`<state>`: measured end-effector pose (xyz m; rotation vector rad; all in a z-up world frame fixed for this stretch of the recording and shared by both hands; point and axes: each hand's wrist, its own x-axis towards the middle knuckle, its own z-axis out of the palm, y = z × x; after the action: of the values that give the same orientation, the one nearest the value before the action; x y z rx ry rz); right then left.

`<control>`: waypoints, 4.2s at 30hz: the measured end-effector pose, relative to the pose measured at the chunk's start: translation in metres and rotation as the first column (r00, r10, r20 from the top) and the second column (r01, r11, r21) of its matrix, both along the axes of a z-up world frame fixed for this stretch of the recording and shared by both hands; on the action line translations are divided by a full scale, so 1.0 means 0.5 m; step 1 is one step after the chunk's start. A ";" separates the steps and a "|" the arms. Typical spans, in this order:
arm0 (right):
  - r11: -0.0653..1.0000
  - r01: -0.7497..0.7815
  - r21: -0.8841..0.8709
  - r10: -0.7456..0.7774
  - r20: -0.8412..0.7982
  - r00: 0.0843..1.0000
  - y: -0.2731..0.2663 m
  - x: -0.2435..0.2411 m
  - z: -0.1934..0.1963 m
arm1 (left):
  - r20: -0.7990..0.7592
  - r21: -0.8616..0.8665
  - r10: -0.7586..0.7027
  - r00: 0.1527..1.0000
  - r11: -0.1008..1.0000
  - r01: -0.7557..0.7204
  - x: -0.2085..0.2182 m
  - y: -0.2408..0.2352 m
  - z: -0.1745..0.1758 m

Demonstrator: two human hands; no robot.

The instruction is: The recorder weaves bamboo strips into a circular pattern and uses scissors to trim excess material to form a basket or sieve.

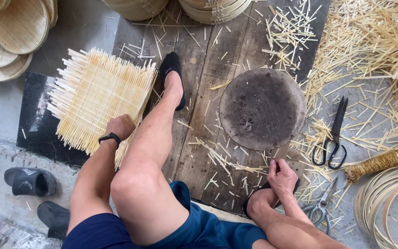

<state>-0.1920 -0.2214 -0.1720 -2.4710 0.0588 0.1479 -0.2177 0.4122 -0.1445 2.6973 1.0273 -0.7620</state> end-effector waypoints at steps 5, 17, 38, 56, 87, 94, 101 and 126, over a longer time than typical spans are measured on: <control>1.000 -0.016 -0.019 0.017 0.023 1.000 -0.012 -0.006 -0.024 | 0.398 0.366 -0.239 0.886 0.927 0.085 -0.040 0.104 0.067; 0.302 0.407 0.862 -0.186 -0.366 0.912 -0.082 0.119 0.006 | 0.575 0.275 -0.810 0.114 0.322 0.906 0.161 -0.571 0.648; 0.760 0.373 0.532 -0.138 -0.429 0.893 -0.097 0.344 0.076 | 0.306 -0.115 -0.499 0.810 0.826 0.552 0.322 -0.669 -0.039; 0.801 0.380 0.462 -0.235 -0.341 0.910 -0.092 0.338 0.055 | 0.121 -0.075 -0.520 0.845 0.844 0.531 0.326 -0.729 0.108; 0.676 0.303 -0.672 -0.365 0.053 0.930 -0.612 -0.016 0.114 | 0.184 -0.112 -0.896 0.404 0.389 0.914 0.319 -0.788 0.063; 0.645 -0.118 -0.755 0.307 0.114 0.945 -0.411 0.045 0.440 | 0.391 -0.732 -0.207 0.897 0.520 0.440 0.447 -0.802 0.197; 0.423 -0.683 -0.596 0.854 0.011 0.520 -0.187 0.196 0.611 | 0.082 -0.959 0.339 0.937 -0.228 0.167 0.492 -0.729 0.332; 0.437 -0.473 -0.765 0.867 0.217 0.449 0.095 0.397 0.557 | 0.185 -0.942 0.304 0.935 -0.216 0.256 0.341 -0.743 0.367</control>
<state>0.0067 -0.1740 0.1064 -2.8606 -1.5203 -0.3766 -0.0471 0.0409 0.0389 1.1052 0.0235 -0.5476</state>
